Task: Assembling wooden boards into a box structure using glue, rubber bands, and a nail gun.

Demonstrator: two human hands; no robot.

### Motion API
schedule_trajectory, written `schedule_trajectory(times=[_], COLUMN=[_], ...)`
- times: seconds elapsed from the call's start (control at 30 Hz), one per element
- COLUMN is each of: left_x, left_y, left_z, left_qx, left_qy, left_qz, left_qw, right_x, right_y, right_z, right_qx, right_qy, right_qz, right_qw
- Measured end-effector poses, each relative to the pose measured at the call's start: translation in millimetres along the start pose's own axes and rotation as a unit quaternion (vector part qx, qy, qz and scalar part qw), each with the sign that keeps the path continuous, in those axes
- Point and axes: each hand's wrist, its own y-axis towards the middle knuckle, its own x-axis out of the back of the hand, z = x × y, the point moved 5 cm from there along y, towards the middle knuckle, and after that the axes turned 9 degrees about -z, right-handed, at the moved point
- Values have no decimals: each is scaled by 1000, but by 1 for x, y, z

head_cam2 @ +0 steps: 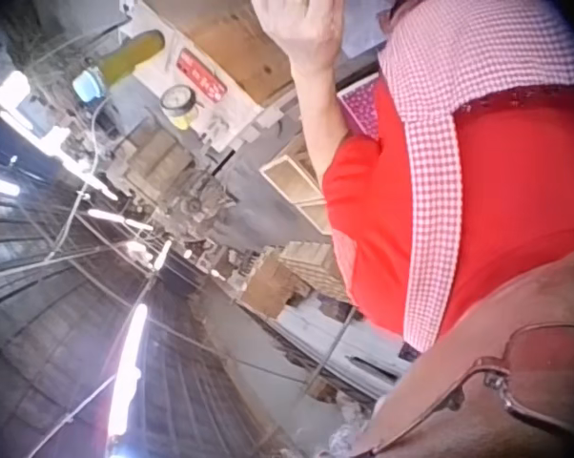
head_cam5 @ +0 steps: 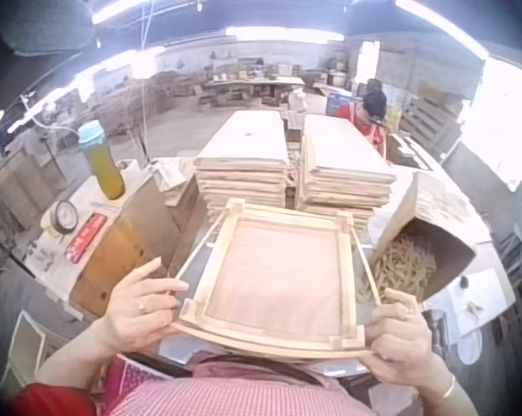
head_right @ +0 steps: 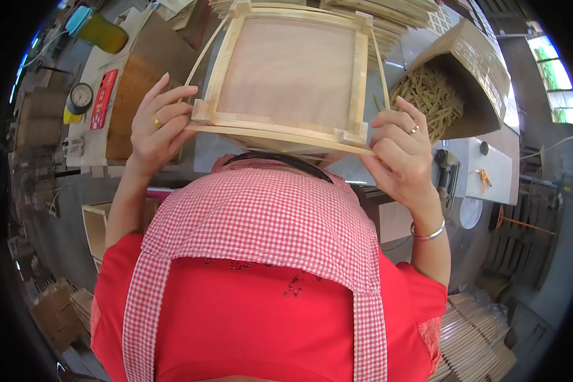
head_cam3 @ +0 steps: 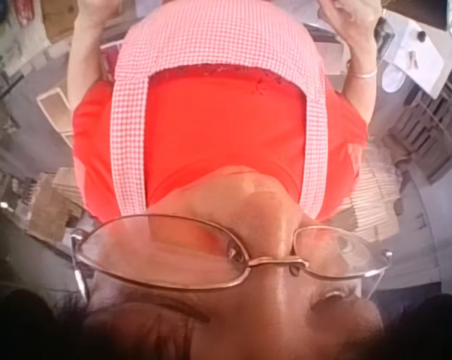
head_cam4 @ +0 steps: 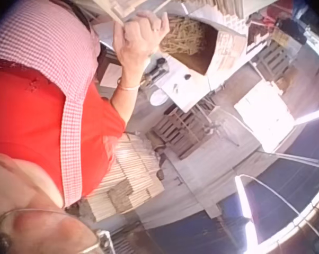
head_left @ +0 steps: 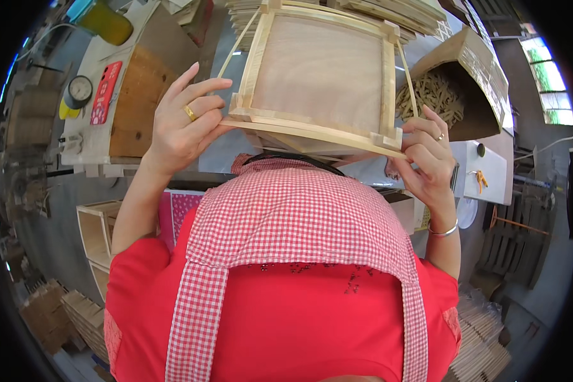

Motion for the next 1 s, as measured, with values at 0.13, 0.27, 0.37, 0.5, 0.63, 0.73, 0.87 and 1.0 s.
schedule_trajectory(times=[0.13, 0.27, 0.37, 0.5, 0.63, 0.73, 0.87, 1.0], left_x=[-9, -12, -18, -57, -90, -74, -69, -92], left_y=[-4, -13, -22, -14, 12, 12, 19, 4], left_z=[-2, -4, 15, 53, 55, 50, 44, 58], left_qx=[22, 59, 318, 547, 487, 504, 514, 543], left_qy=[17, 9, -232, -386, -450, -439, -398, -451], left_qz=[-22, -26, -35, -1, -17, -53, -40, -60], left_qw=[999, 998, 918, 743, 749, 742, 759, 706], right_x=[-5, -10, -13, -35, -65, -59, -66, -80], right_y=[-8, -15, -26, -17, 6, 5, 4, 7], right_z=[0, 2, -6, -50, -62, -55, -54, -75], right_qx=[-11, -67, -197, -441, -390, -388, -344, -377], right_qy=[-31, -39, 103, 226, 266, 315, 333, 326], right_qz=[-39, -59, -99, -127, -146, -156, -201, -154], right_qw=[999, 995, 970, 859, 869, 852, 854, 853])
